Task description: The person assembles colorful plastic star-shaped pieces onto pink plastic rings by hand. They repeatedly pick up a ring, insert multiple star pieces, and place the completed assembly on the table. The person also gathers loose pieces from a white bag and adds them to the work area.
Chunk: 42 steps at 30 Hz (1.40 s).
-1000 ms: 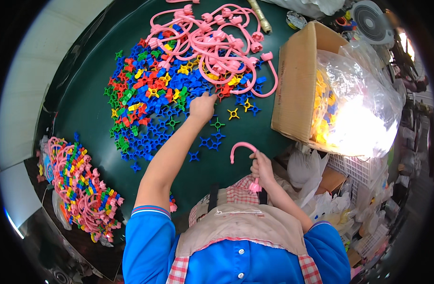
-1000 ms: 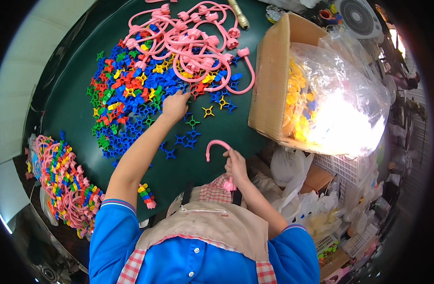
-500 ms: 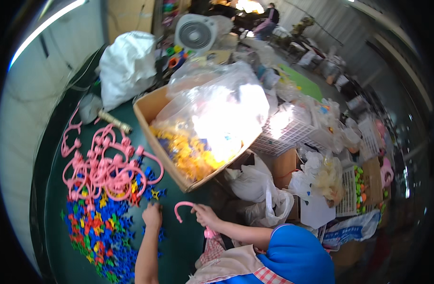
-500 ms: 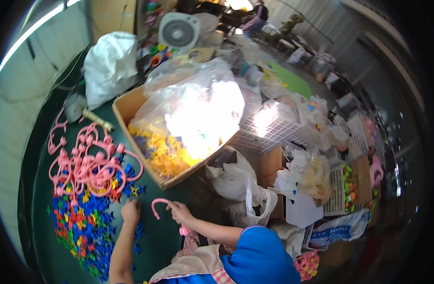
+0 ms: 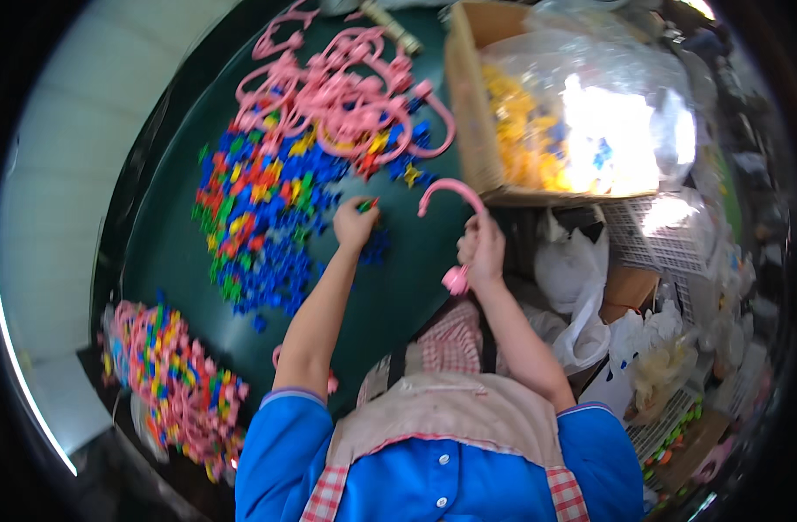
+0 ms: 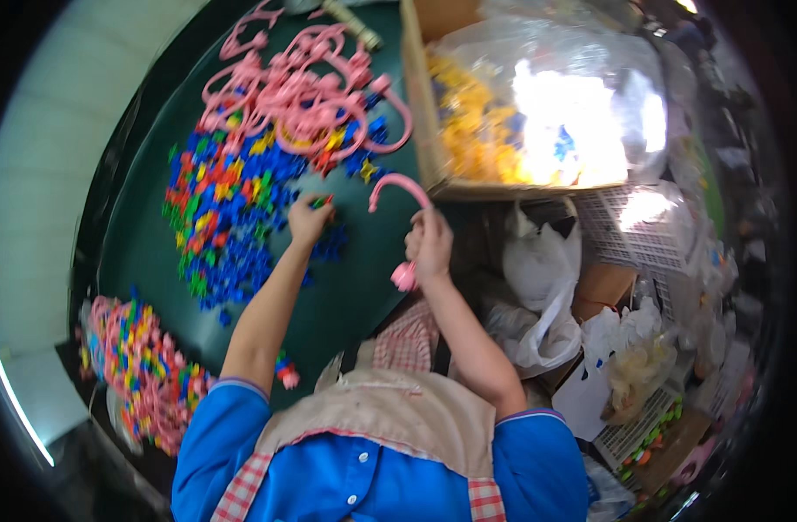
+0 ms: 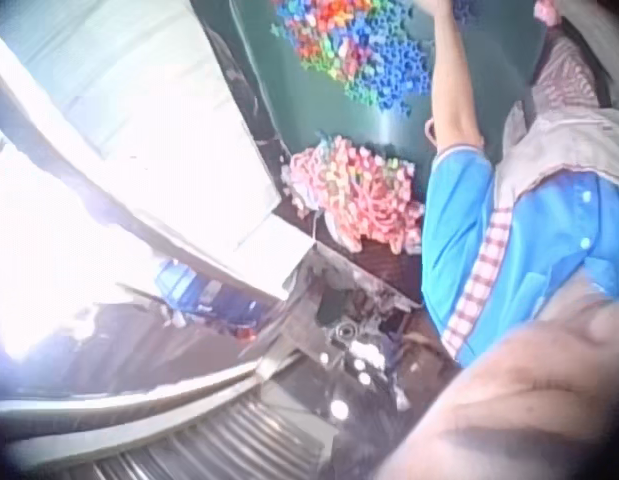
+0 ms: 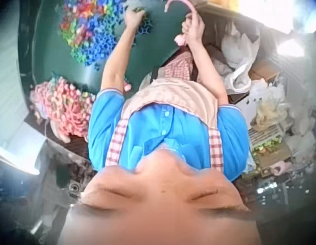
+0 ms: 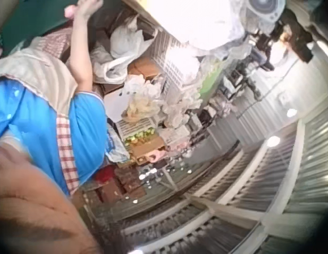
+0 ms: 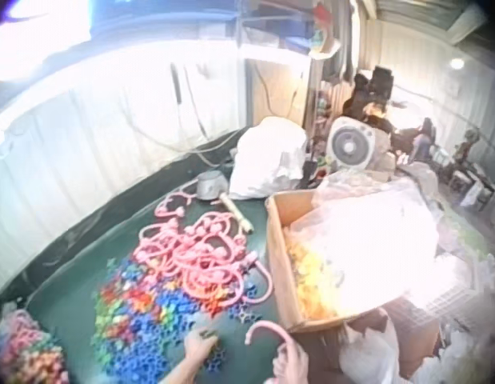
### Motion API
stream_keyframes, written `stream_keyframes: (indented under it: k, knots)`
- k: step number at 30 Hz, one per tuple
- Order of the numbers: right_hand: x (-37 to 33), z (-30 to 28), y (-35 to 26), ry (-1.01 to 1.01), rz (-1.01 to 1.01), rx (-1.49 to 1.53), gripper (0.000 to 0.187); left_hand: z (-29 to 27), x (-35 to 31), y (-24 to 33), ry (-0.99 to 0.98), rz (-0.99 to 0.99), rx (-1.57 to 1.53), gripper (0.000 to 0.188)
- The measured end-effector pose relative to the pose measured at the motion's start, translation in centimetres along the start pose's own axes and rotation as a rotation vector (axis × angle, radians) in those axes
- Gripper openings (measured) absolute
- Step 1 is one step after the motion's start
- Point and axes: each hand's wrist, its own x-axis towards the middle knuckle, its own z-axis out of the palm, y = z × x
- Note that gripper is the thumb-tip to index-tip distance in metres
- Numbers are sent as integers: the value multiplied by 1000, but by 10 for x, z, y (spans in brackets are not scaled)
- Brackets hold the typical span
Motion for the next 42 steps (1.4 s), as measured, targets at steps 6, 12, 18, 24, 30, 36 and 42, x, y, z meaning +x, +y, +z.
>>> stream_keyframes:
  k: [6,12,18,24,30,36,42]
  knots:
    - [-5,-4,17,-43,70,-16,35,-33,-23,-5,-26,104,197,33]
    - [4,-16,18,-28,69,-48,35,-35,-10,-11,-167,4,138,32]
    - [15,5,23,-28,88,-55,35,-40,1,-9,-118,344,296,35]
    - [30,17,29,-77,104,-99,35,-50,-10,-2,-123,335,427,34]
    - [40,36,35,-101,169,-125,35,-37,-19,-11,-170,265,669,31]
    - [48,35,38,-101,184,-136,35,-53,-28,7,-78,340,477,44]
    - [45,40,40,-107,214,-120,35,-24,-27,-2,-263,302,753,21]
